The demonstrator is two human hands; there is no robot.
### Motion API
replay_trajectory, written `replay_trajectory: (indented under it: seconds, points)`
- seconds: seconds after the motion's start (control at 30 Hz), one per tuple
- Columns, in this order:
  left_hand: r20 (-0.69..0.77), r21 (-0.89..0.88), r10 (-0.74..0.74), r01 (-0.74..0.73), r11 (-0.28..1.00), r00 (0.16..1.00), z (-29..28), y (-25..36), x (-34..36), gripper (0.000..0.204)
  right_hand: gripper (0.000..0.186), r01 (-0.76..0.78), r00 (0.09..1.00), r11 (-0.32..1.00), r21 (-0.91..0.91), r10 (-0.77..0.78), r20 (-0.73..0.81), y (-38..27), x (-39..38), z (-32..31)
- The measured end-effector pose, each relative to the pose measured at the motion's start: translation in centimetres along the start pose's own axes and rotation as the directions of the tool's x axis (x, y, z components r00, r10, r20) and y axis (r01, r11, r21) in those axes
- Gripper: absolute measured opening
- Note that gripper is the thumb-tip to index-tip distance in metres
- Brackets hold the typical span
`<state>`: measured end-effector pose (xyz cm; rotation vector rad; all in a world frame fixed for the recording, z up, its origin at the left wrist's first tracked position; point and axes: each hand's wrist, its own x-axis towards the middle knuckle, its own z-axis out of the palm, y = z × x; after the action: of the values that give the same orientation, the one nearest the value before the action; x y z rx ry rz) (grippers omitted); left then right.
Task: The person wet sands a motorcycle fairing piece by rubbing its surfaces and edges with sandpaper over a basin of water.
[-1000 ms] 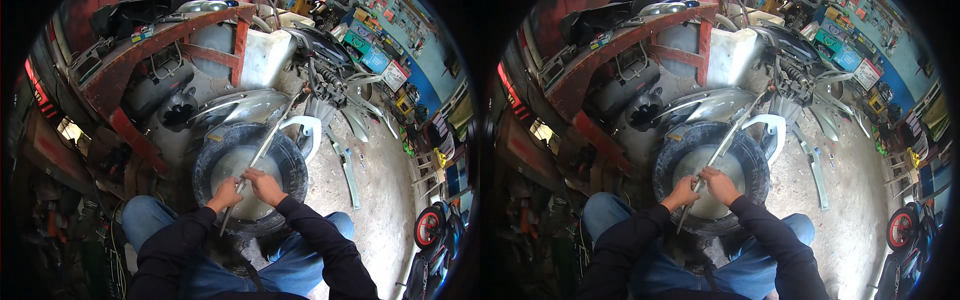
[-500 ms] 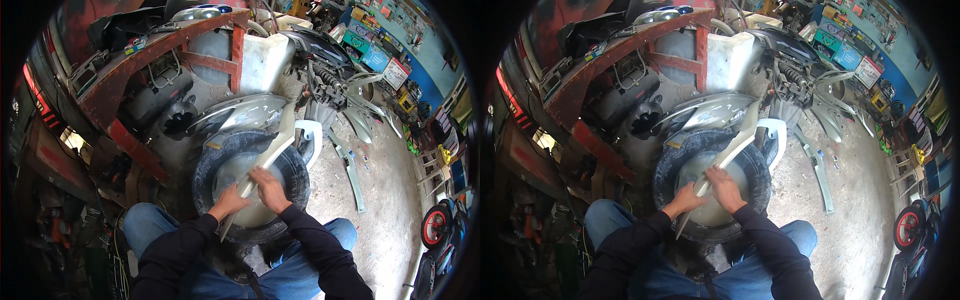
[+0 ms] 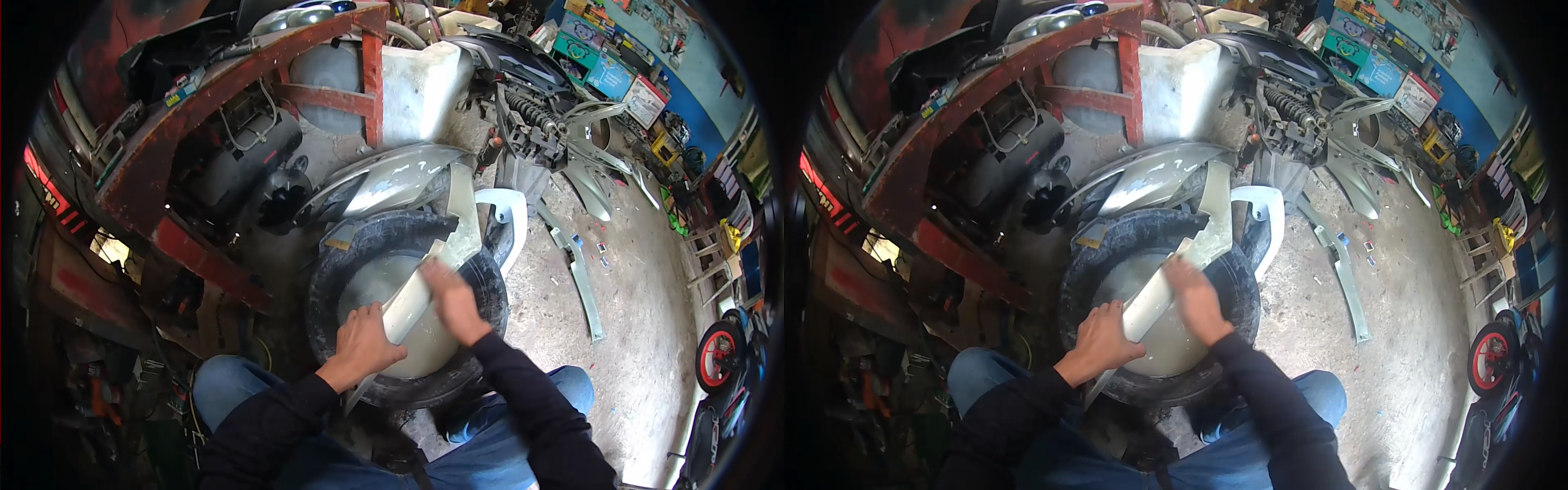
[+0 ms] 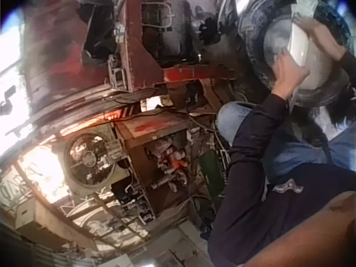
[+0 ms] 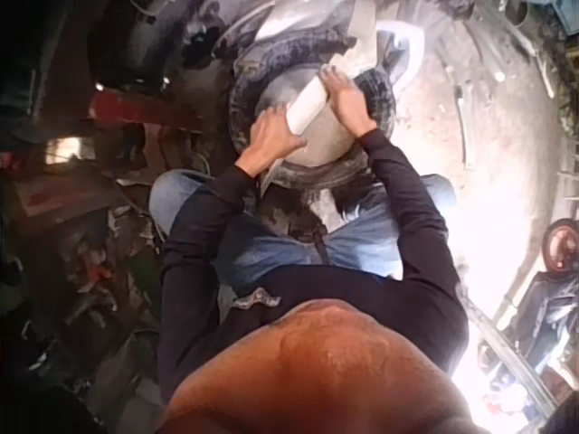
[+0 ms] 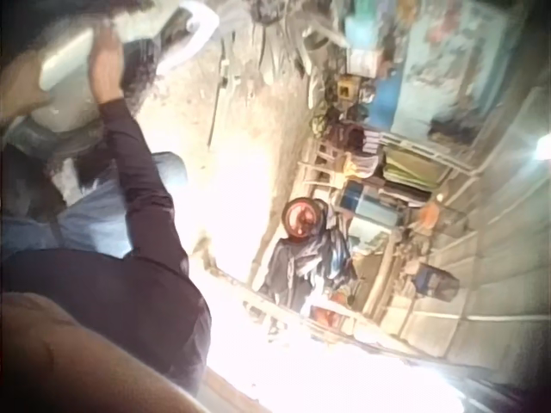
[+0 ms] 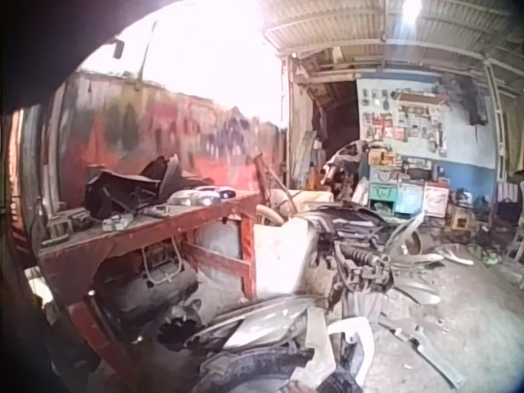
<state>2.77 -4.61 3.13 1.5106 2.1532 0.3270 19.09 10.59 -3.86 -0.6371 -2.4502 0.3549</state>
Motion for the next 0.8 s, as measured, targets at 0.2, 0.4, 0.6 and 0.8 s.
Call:
replay_trajectory:
  seconds: [0.2,0.4,0.6,0.8]
  points:
    - [0.014,0.012,0.010,-0.010,1.000,1.000,-0.5,-1.9,0.1,0.084,0.047,0.041,0.999,0.999,0.001,-0.041,0.031,-3.1,-1.6,0.9]
    - [0.048,-0.017,-0.005,0.006,1.000,0.999,-1.0,-2.2,-0.5,0.087,0.048,-0.012,1.000,1.000,-0.022,0.012,0.016,-3.2,-2.3,1.9]
    - [0.032,-0.064,0.040,-0.038,0.997,0.999,-1.0,-1.0,-0.7,0.078,0.046,-0.210,0.976,0.977,0.036,0.212,-0.044,2.7,-1.6,0.6]
    - [0.040,-0.059,0.037,-0.034,0.998,0.999,-1.2,-1.2,-0.8,0.077,0.046,-0.230,0.973,0.972,0.041,0.229,0.013,0.9,-1.1,-0.3]
